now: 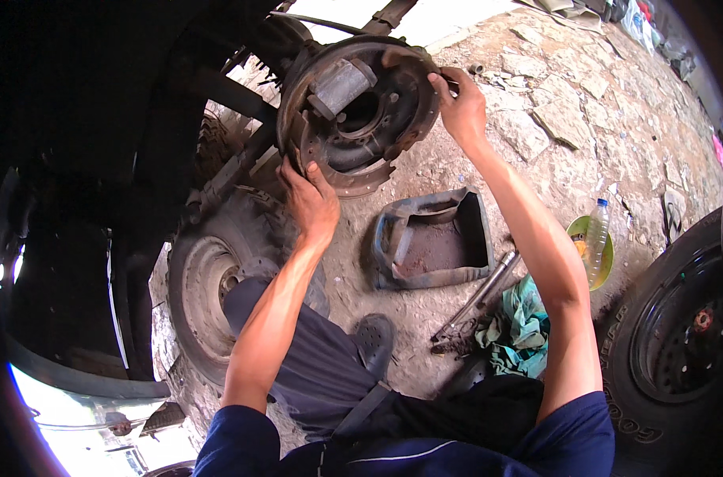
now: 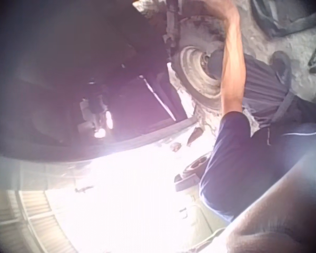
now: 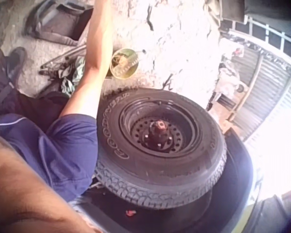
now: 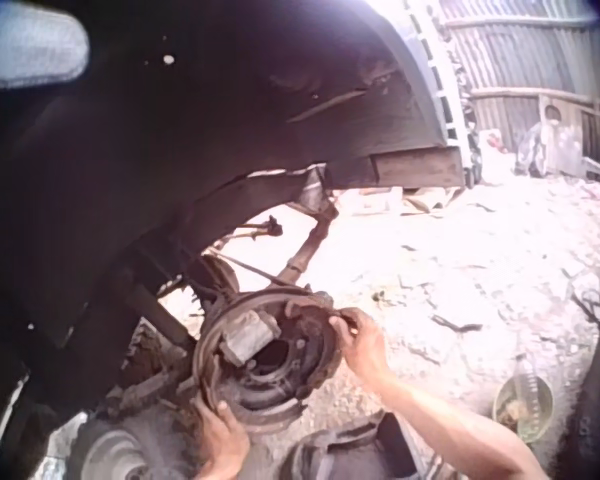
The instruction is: The person wipes a brake shoe with a cloth and then fits it onto the wheel hub assembly.
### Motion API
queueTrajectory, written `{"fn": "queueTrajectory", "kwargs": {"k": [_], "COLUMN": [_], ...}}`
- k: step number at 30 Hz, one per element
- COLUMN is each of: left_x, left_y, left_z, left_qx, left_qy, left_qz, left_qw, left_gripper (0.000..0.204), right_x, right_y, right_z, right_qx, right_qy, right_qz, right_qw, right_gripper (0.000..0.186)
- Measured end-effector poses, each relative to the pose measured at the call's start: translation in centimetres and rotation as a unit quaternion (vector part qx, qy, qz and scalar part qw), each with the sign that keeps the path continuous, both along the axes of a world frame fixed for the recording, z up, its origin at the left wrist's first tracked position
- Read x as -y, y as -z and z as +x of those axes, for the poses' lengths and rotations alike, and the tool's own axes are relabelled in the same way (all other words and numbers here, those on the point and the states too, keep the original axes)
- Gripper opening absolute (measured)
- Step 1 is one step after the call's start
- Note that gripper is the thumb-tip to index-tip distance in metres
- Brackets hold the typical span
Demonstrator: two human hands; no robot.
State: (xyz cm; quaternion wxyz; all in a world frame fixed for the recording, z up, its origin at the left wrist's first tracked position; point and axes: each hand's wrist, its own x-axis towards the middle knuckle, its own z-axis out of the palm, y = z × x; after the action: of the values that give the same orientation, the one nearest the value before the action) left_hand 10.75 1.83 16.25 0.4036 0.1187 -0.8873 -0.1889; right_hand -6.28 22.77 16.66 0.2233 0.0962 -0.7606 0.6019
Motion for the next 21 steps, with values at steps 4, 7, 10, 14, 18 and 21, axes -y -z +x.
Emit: {"fn": "queueTrajectory", "kwargs": {"k": [4,7,10,14,18,21], "left_x": [0.3,0.6,0.7,0.1,0.4,0.3], "left_y": [0.3,0.3,0.3,-0.1,-0.2,-0.1], "left_z": [-0.6,-0.4,-0.5,-0.5,-0.7,-1.0], "left_qx": [0.006,-0.001,-0.013,-0.038,-0.062,-0.08], "left_qy": [-0.001,-0.002,-0.015,-0.014,-0.016,-0.015], "left_qz": [-0.011,-0.027,-0.035,-0.042,-0.06,-0.082], "left_qw": [1.0,1.0,0.999,0.998,0.996,0.993], "left_gripper": [0.058,0.058,0.056,0.053,0.053,0.052], "right_x": [-1.7,-1.2,-0.7,-0.4,-0.3,-0.4], "right_y": [2.7,2.5,1.8,1.4,1.0,1.0], "right_z": [-1.3,-0.9,-1.1,-1.0,-0.5,-0.5], "right_qx": [0.01,0.023,0.003,0.0,0.01,0.004], "right_qy": [0.017,0.004,0.009,0.007,-0.002,-0.004], "right_qz": [-0.01,-0.035,-0.036,-0.023,-0.025,-0.026], "right_qw": [1.0,0.999,0.999,1.0,1.0,1.0], "right_gripper": [0.032,0.029,0.027,0.026,0.027,0.027]}}
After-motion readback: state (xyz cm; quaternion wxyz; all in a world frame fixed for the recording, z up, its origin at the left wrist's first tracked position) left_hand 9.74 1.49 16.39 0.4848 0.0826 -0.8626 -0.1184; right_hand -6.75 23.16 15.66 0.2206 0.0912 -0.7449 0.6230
